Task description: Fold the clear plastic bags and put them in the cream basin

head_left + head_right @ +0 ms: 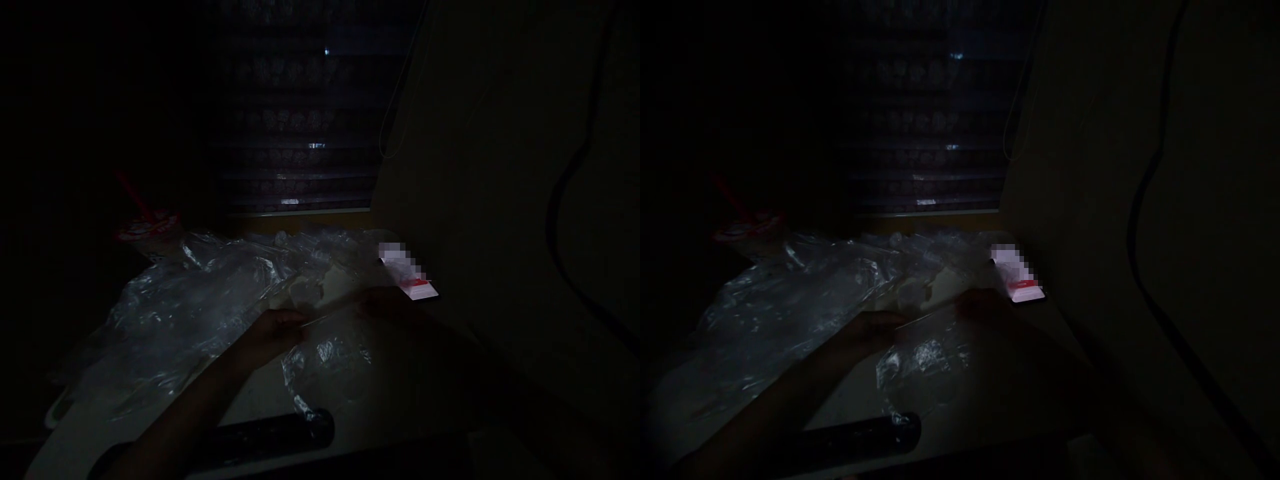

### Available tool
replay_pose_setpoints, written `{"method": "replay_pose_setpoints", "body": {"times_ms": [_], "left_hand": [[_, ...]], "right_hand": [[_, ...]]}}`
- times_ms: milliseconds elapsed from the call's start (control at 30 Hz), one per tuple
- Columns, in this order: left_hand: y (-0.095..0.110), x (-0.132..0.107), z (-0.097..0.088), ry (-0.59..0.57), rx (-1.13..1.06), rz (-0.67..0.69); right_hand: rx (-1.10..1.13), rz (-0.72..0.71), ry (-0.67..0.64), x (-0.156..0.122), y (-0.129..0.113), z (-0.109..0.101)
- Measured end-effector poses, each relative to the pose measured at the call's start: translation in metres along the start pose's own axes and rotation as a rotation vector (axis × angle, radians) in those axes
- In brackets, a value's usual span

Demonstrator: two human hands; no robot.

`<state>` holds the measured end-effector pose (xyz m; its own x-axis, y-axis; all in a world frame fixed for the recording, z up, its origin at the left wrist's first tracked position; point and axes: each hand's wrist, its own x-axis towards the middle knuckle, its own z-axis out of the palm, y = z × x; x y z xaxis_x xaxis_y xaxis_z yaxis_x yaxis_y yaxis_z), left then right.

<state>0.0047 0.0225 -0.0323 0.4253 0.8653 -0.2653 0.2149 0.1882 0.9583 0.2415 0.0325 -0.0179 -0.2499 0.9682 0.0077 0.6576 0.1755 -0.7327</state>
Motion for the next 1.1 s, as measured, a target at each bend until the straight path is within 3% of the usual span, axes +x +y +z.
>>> {"method": "replay_pose_setpoints", "body": {"times_ms": [100, 200, 433, 533, 700, 867, 1100], "left_hand": [[0.019, 0.006, 0.004, -0.179, 0.002, 0.020], [0.026, 0.013, 0.009, -0.224, -0.006, 0.033], [0.013, 0.014, 0.009, -0.046, -0.207, 0.021], [0.013, 0.011, 0.012, 0.037, -0.298, 0.018], [0.014, 0.009, 0.018, 0.086, -0.403, 0.006], [0.005, 0.009, 0.012, 0.091, -0.379, -0.031], [0.007, 0.009, 0.010, 0.079, -0.376, -0.077]], "right_hand": [[0.261, 0.048, -0.107, 0.013, -0.006, -0.001], [0.505, 0.083, -0.146, 0.019, -0.006, -0.001], [1.035, 0.331, -0.299, 0.006, 0.015, 0.012], [1.204, 0.429, -0.297, -0.003, 0.014, 0.020], [0.982, 0.452, -0.139, -0.009, -0.001, 0.029], [0.935, 0.460, -0.166, -0.008, -0.009, 0.021], [0.861, 0.377, -0.197, -0.011, 0.005, 0.016]]}}
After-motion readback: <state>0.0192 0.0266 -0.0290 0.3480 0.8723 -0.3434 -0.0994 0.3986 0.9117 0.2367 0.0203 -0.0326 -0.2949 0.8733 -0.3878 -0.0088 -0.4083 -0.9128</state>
